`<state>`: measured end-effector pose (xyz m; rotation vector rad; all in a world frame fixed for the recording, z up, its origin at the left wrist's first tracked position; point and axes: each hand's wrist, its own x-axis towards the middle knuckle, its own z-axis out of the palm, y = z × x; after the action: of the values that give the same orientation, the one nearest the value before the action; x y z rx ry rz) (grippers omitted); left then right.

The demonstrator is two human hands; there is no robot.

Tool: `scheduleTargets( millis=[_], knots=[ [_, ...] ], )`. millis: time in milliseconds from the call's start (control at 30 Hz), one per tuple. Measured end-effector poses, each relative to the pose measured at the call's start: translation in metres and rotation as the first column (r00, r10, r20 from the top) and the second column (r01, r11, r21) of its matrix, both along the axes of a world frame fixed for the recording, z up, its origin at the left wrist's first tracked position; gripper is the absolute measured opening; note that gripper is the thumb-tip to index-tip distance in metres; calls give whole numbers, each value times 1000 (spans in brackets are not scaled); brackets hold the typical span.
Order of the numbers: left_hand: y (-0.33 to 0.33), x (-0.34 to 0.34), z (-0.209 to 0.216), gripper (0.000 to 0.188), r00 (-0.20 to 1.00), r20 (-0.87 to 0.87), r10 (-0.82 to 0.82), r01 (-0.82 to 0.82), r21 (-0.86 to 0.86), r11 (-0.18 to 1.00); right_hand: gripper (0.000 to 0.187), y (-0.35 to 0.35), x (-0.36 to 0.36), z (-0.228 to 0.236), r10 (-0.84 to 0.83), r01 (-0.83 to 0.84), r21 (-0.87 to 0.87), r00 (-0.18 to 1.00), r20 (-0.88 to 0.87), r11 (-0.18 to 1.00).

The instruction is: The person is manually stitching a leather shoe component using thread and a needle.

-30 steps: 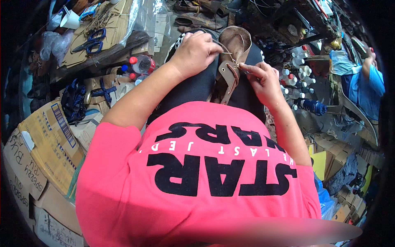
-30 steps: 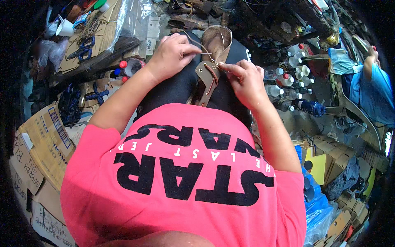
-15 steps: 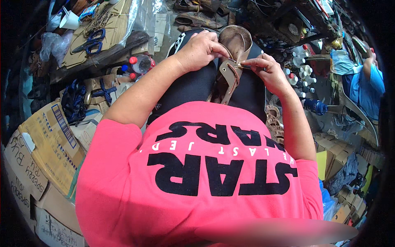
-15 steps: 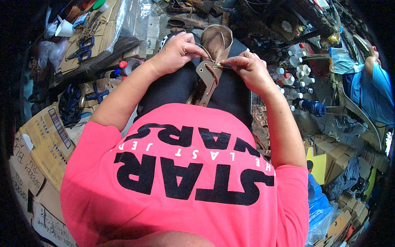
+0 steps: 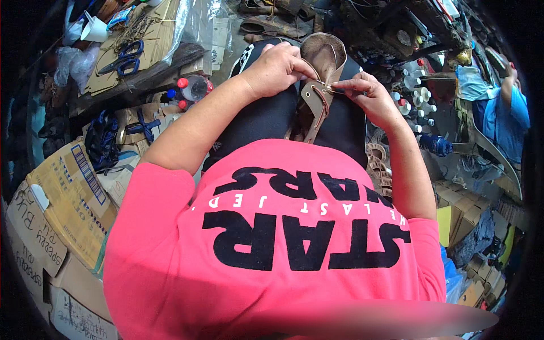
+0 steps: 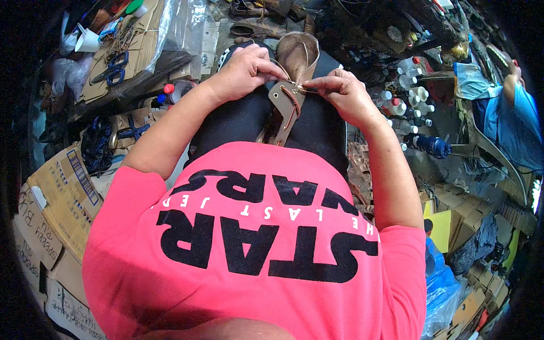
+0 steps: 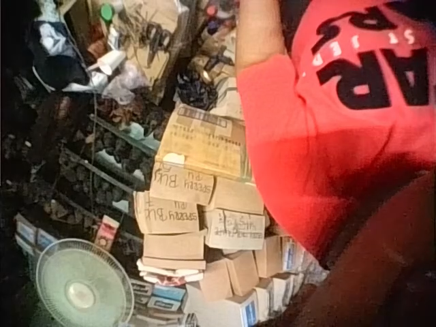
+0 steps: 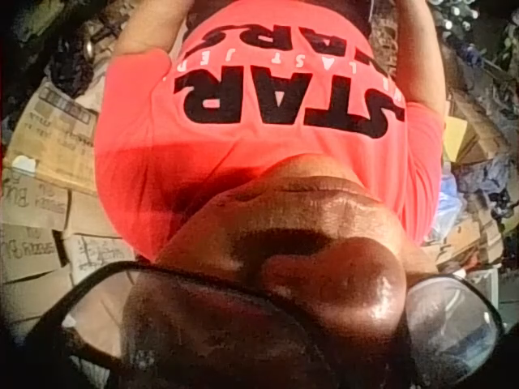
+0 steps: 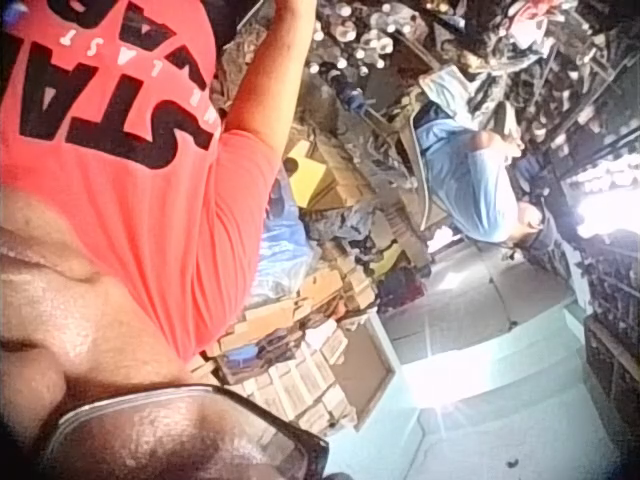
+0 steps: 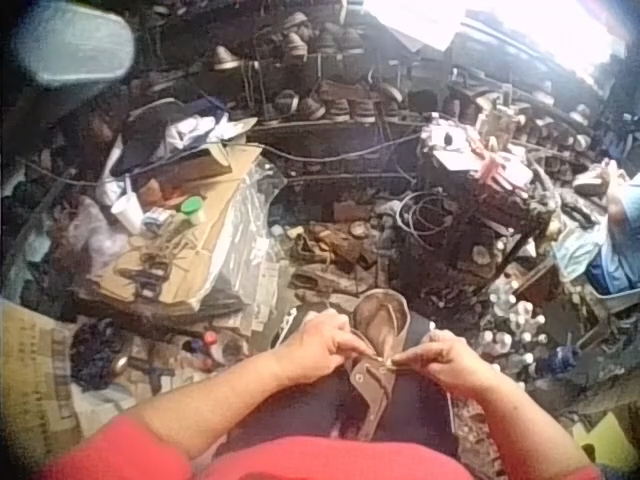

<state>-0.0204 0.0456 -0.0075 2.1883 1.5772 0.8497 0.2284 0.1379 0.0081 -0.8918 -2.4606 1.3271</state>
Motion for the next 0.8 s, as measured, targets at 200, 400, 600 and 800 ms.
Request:
scheduleTargets(
  millis=[200, 400, 600, 800],
  knots=[
    [6, 2, 0, 21, 999, -28, -30, 29, -32, 999, 41, 1, -2, 4, 19, -18, -46, 999, 34, 999],
    [20, -3, -6, 25, 996, 2, -86, 85, -155, 984, 42, 5, -4, 3, 48, -41, -135, 998, 50, 990],
    [11, -6, -5, 18, 992, -48, -115, 111, -94, 989, 39, -1, 0, 1, 25, -23, -42, 999, 31, 999],
    [4, -2, -4, 16, 992, -88, -89, 82, -80, 993, 35, -3, 2, -2, 36, -36, 28, 999, 13, 999]
  ],
)
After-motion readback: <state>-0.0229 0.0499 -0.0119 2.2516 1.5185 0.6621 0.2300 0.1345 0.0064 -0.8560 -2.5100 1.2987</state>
